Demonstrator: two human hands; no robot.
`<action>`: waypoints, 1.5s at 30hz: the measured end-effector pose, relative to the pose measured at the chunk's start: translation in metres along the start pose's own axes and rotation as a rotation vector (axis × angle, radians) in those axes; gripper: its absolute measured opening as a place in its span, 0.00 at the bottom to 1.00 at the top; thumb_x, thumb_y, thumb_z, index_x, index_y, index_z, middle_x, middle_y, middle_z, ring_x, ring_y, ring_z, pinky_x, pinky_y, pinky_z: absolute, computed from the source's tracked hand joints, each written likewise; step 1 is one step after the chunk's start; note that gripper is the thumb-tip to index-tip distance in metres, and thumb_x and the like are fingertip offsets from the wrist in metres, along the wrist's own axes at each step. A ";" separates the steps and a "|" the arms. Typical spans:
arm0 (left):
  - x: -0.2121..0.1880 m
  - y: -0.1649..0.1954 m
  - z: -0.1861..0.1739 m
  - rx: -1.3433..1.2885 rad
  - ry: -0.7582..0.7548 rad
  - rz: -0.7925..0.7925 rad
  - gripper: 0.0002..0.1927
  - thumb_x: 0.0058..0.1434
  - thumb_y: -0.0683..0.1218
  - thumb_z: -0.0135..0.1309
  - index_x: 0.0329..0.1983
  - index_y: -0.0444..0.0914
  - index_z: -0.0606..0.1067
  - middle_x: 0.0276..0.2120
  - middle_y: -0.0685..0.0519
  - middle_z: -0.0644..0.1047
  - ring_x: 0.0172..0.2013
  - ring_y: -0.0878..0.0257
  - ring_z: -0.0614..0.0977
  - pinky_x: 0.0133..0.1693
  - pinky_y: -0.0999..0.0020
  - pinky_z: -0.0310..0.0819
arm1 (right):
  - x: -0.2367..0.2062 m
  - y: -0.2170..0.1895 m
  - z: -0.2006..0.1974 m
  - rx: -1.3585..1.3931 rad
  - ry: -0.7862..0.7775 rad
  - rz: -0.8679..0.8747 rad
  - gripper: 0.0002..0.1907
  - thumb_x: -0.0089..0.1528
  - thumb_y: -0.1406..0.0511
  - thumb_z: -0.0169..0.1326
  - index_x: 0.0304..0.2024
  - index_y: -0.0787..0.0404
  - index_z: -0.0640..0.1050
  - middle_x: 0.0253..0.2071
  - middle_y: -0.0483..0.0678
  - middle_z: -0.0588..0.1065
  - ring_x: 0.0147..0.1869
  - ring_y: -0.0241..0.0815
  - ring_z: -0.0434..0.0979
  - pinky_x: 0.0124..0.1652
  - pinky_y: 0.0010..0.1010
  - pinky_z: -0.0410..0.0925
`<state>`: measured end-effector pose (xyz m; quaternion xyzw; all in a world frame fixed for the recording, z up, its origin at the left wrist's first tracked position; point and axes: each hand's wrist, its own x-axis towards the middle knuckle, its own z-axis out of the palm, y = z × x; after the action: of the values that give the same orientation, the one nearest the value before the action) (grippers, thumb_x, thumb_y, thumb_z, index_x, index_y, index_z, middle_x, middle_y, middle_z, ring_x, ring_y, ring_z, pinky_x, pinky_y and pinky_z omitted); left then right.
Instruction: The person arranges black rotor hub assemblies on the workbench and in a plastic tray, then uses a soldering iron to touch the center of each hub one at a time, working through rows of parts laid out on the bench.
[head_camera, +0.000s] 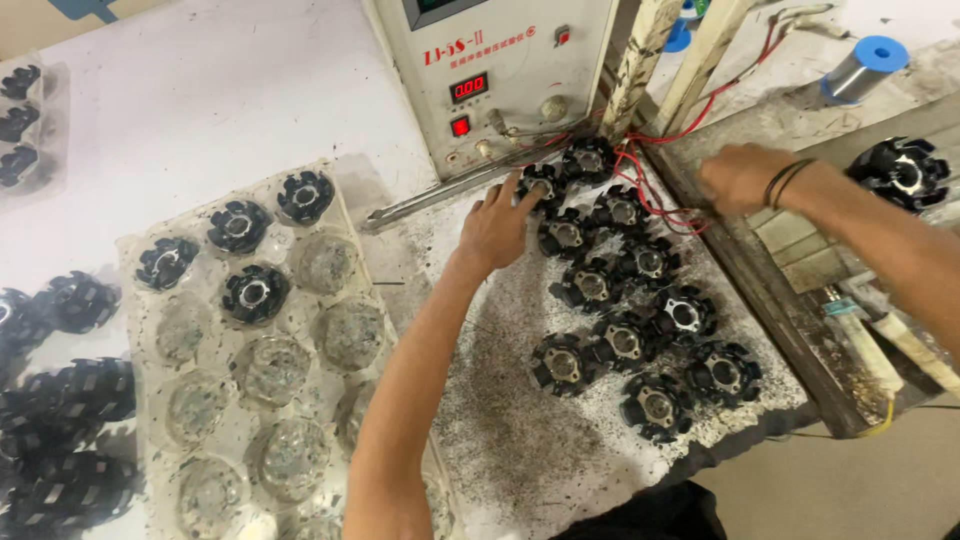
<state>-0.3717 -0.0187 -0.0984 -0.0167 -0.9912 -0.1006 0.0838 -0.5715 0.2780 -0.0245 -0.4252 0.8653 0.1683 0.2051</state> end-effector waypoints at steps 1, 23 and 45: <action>0.009 -0.001 0.007 -0.019 -0.020 -0.027 0.32 0.53 0.42 0.56 0.64 0.48 0.70 0.69 0.39 0.60 0.62 0.40 0.69 0.55 0.45 0.70 | -0.009 0.005 -0.009 0.087 0.067 -0.051 0.26 0.57 0.56 0.62 0.58 0.51 0.79 0.48 0.57 0.80 0.52 0.57 0.81 0.53 0.48 0.73; 0.015 0.034 -0.009 -0.145 -0.165 0.085 0.25 0.41 0.57 0.68 0.44 0.44 0.83 0.58 0.38 0.67 0.53 0.39 0.74 0.54 0.50 0.72 | -0.013 0.111 -0.036 0.564 0.485 0.367 0.16 0.65 0.57 0.58 0.36 0.65 0.84 0.27 0.56 0.78 0.28 0.54 0.77 0.33 0.48 0.70; -0.120 -0.026 -0.111 -0.149 0.346 -0.384 0.31 0.46 0.58 0.75 0.39 0.27 0.83 0.56 0.29 0.72 0.52 0.39 0.77 0.50 0.48 0.76 | 0.023 -0.059 0.054 0.410 0.802 -0.001 0.34 0.47 0.44 0.70 0.43 0.64 0.85 0.47 0.66 0.72 0.49 0.62 0.76 0.45 0.48 0.73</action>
<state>-0.2369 -0.0686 -0.0166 0.1829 -0.9370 -0.1889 0.2300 -0.5254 0.2540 -0.0892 -0.4078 0.8917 -0.1849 -0.0663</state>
